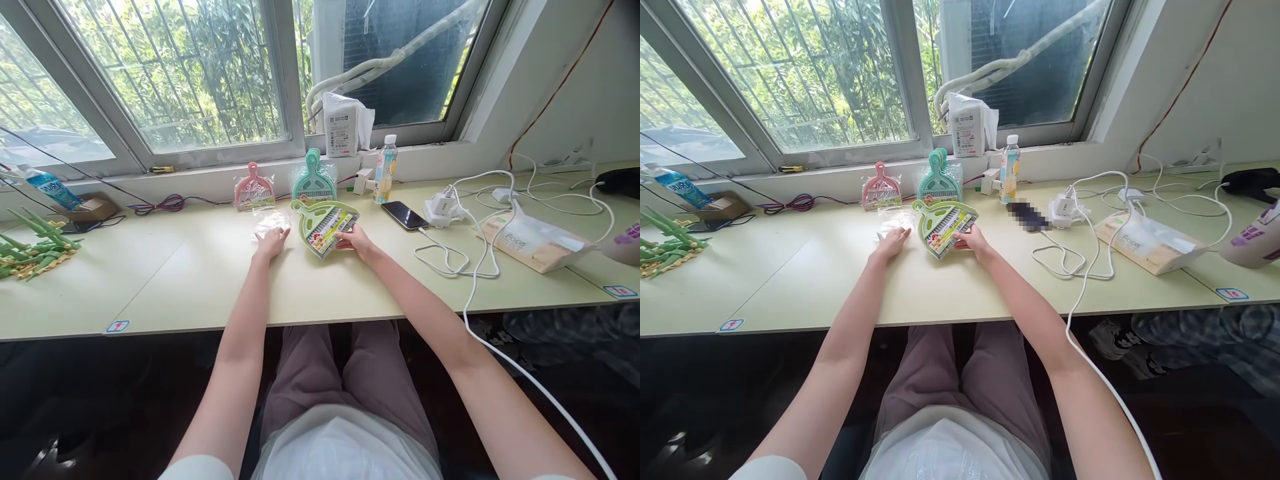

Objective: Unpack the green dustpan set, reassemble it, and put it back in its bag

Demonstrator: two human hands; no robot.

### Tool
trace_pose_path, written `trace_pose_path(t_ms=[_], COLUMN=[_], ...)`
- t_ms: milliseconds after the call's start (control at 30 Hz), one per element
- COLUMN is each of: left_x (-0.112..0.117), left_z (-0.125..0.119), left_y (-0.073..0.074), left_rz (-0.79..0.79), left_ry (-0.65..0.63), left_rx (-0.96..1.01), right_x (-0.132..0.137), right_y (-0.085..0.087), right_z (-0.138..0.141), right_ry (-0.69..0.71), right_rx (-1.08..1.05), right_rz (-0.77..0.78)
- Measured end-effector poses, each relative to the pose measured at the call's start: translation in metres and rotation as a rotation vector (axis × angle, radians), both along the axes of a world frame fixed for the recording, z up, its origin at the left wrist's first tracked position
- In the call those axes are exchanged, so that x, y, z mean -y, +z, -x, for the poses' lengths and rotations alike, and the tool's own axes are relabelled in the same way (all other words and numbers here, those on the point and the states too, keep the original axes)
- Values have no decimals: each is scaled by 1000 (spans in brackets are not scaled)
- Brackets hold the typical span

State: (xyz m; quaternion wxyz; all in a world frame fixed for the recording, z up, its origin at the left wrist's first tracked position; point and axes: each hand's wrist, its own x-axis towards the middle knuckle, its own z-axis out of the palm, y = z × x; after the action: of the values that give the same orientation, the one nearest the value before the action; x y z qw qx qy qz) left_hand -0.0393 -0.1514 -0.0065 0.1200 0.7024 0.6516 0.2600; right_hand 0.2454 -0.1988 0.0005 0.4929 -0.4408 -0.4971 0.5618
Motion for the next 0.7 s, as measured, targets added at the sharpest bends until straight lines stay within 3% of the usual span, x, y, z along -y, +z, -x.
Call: trace_pose_path(t_ms=[133,233,400,700], left_x=[6,10,9,9], left_z=[-19,-23,-22,-24], left_y=[6,9,9,6], left_rz=[-168,-180,-53,-192], left_ry=[117,205,194,226], left_rx=[-79,-137,-204,-295], right_x=[-2,-2,-3,-7], right_y=[-1,-1,0,0], right_z=[-4,-5,-5,-8], right_ry=[10,32,68,47], right_rx=[12,31,58,3], right_rz=[9,33,102,182])
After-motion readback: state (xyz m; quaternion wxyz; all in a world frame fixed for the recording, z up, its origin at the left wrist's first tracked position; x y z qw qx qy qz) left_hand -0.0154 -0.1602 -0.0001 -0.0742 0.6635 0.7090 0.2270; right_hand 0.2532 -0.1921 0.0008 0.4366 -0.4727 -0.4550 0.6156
